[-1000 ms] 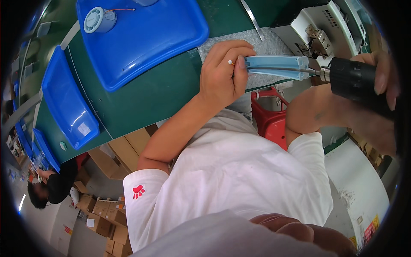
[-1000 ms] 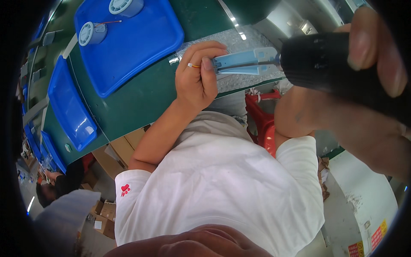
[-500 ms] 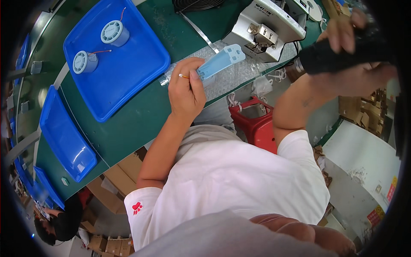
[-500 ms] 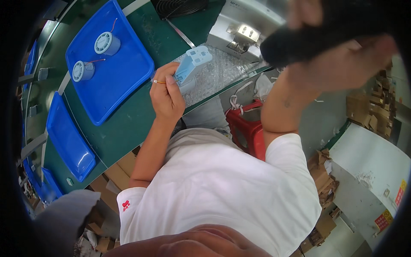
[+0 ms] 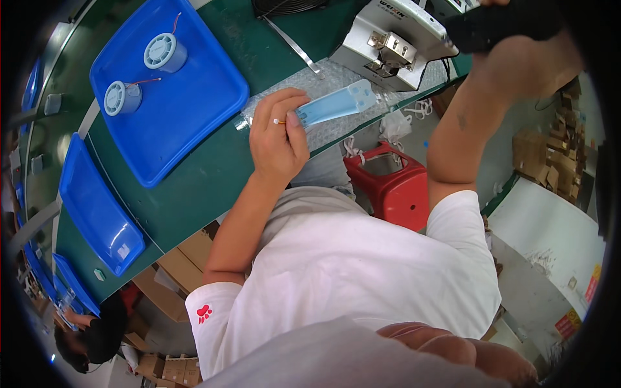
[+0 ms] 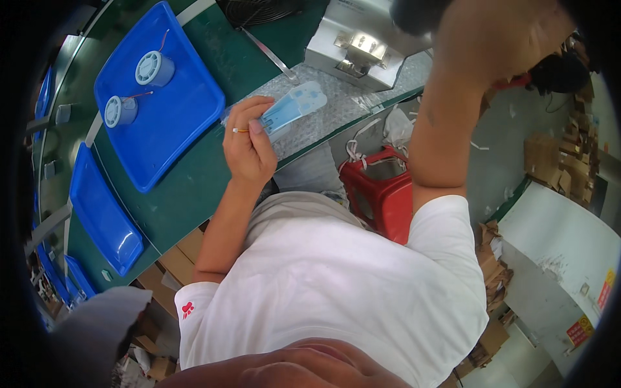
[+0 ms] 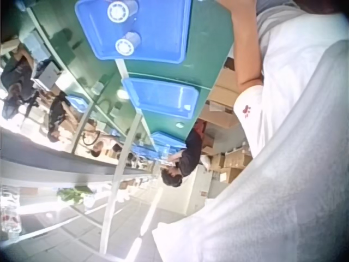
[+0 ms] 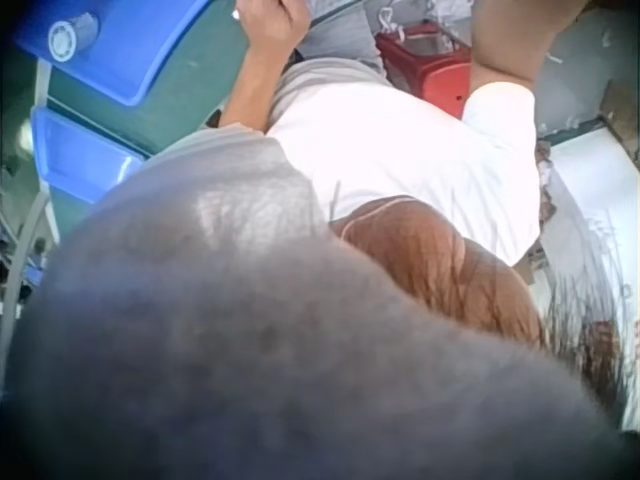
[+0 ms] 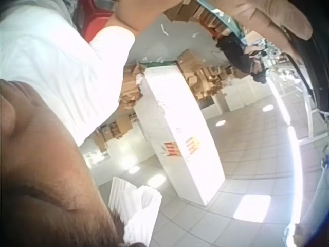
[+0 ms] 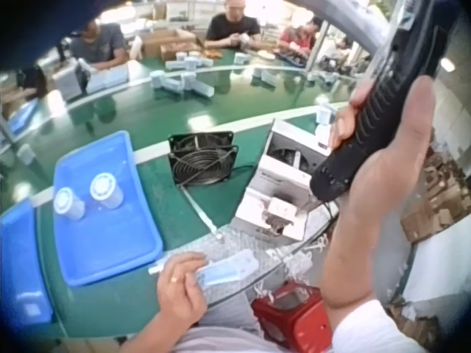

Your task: The person assembles small electronic components at a workstation. They insert a cylindrical motor into a light-blue plastic housing, then use a handheld black tool to secure the assembly. The person repeats this process with multiple units, placing the finished assemblies into a blue tray.

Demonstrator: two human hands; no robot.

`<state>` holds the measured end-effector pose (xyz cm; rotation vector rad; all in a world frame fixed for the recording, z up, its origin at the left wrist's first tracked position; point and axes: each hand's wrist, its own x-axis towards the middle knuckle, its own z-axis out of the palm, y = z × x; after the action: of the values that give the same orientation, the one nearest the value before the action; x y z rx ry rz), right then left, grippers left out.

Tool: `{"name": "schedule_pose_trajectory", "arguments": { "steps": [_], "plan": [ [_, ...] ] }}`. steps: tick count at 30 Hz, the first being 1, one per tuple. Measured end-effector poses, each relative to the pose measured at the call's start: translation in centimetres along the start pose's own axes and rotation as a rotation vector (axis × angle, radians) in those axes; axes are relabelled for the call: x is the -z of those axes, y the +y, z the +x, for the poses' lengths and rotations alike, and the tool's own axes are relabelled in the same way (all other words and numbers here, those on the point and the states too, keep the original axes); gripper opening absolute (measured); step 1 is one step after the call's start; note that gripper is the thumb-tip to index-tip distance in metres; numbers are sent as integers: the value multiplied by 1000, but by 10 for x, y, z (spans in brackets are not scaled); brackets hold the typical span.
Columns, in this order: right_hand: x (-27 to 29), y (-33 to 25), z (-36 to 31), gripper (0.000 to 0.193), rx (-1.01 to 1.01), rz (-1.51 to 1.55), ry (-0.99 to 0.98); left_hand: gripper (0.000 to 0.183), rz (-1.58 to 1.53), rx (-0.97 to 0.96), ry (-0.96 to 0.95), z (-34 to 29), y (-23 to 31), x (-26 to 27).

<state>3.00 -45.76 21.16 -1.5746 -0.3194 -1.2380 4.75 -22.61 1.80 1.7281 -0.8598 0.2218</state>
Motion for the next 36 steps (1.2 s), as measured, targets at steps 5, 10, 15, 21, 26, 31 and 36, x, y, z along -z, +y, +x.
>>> {"name": "schedule_pose_trajectory", "arguments": {
  "steps": [5, 10, 15, 21, 26, 31, 36],
  "plan": [
    [54, 1, -26, 74, -329, 544, -101, 22, -7, -29, 9, 1, -2, -1],
    [41, -12, -36, 77, -276, 555, -102, 24, 14, -37, 7, -3, -4, -2],
    [30, 3, -39, 80, -269, 547, -111, 24, 13, -15, 12, -5, -3, -3],
    [18, 13, -51, 83, -262, 559, -113, 24, 26, -32, 2, -4, -5, -2],
    [18, 14, -53, 86, -255, 566, -109, 24, 22, -39, 1, -3, -5, -2],
    [18, 11, -55, 89, -247, 572, -113, 24, 14, -51, 7, -3, -7, -3],
    [17, 9, -57, 93, -244, 585, -124, 26, 4, -28, 10, -2, -4, -3]
  ]
}}
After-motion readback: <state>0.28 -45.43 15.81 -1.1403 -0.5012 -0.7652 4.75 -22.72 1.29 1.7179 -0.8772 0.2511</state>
